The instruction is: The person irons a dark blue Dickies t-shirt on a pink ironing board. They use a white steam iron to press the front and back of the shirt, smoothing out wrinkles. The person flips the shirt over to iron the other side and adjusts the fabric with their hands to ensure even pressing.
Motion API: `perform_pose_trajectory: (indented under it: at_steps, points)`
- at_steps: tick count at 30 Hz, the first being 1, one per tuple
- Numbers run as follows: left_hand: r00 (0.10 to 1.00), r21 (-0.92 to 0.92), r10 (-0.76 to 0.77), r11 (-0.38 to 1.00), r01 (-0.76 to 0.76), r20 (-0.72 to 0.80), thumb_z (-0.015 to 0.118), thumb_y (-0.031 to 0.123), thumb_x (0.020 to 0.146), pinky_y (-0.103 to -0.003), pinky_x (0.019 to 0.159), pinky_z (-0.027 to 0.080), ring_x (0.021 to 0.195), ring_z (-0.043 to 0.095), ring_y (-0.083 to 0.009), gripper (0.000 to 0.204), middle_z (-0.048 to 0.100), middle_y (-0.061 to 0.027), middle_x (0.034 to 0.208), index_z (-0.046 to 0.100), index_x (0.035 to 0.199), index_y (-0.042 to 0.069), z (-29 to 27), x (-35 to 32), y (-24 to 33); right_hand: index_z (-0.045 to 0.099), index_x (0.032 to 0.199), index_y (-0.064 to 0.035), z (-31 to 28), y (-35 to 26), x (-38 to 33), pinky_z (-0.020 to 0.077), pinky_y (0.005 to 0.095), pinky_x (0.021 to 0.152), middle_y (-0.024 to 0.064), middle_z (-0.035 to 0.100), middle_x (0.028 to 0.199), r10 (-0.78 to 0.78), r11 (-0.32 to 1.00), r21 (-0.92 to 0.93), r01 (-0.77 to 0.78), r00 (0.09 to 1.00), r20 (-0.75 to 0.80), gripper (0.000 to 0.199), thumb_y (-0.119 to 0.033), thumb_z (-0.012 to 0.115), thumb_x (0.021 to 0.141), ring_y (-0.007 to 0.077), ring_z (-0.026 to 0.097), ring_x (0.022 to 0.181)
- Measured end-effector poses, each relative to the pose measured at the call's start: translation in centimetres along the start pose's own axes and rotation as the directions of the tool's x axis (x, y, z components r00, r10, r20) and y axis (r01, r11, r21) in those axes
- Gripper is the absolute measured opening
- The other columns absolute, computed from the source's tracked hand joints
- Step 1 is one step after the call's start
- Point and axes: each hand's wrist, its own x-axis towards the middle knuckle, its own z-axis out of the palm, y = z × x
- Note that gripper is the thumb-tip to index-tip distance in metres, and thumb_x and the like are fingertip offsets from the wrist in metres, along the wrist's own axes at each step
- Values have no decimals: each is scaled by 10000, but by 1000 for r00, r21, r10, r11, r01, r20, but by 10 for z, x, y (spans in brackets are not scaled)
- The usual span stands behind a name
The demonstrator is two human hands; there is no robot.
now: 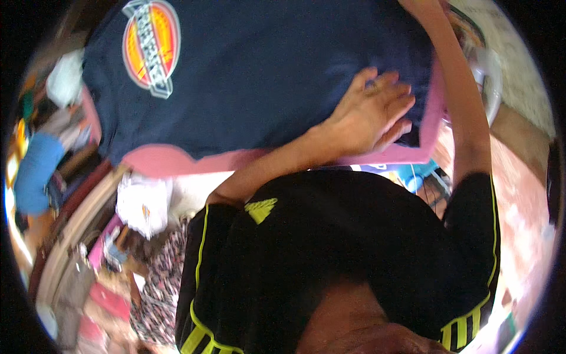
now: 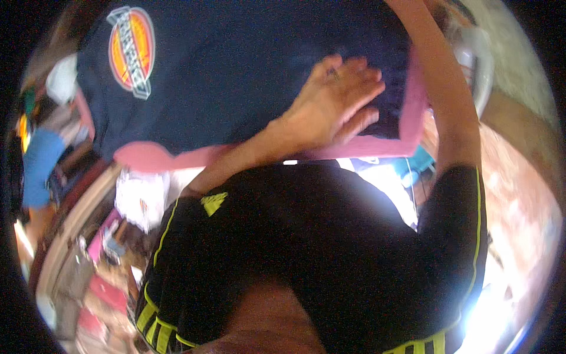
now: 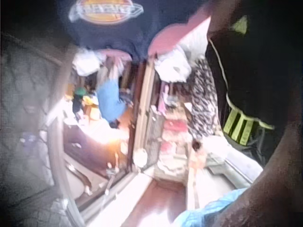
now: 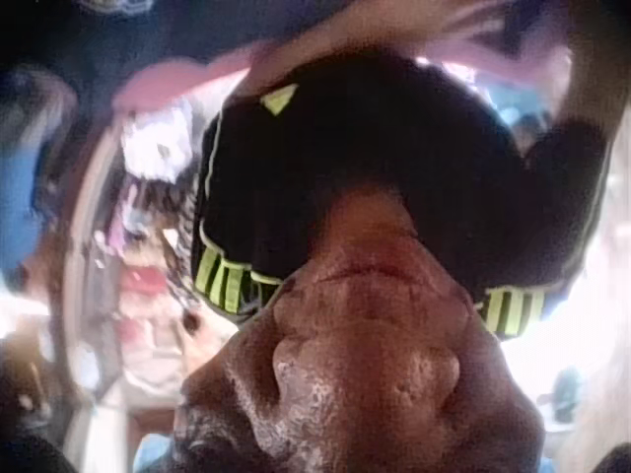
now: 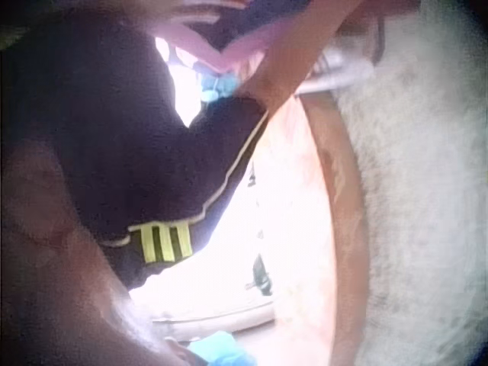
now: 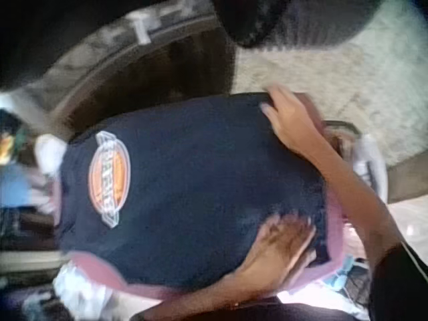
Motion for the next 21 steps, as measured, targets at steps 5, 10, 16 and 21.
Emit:
perform_pose_trajectory:
  at_steps: [5,10,16,21]
  points:
    - [885,440,-337,774,455,-322,690,364,864,-593,1080,257,1391,329,-426,582,391,-182,1501,547,1360,94,-66,-51,-40,422,1480,-107,25,8,-113,359,457,1115,101,417,1516,-248,918,-312,243,968,25,561,-379,551,1007,305,411,1385]
    - [871,439,-423,752,492,-251,588,519,916,-628,1124,158,1468,208,-451,679,257,-198,1601,452,1474,158,-61,-120,-28,384,1508,-121,30,36,-124,314,510,1133,95,365,1568,-194,899,-410,153,979,-59,601,-473,449,1025,306,348,1436]
    - [721,486,-584,539,688,-374,494,497,977,-570,1167,104,1499,174,-378,635,246,-157,1618,426,1494,134,-72,-212,-14,376,1508,-130,26,47,-127,296,510,1144,91,356,1573,-166,878,-455,147,986,-3,606,-483,449,1021,312,331,1445]
    - [713,523,-591,499,691,-378,482,439,1003,-515,1186,116,1488,239,-275,549,325,-81,1593,463,1467,147,-93,-267,-3,353,1523,-133,13,14,-166,268,522,1155,92,325,1590,-139,889,-425,168,985,99,606,-458,456,1022,331,298,1461]
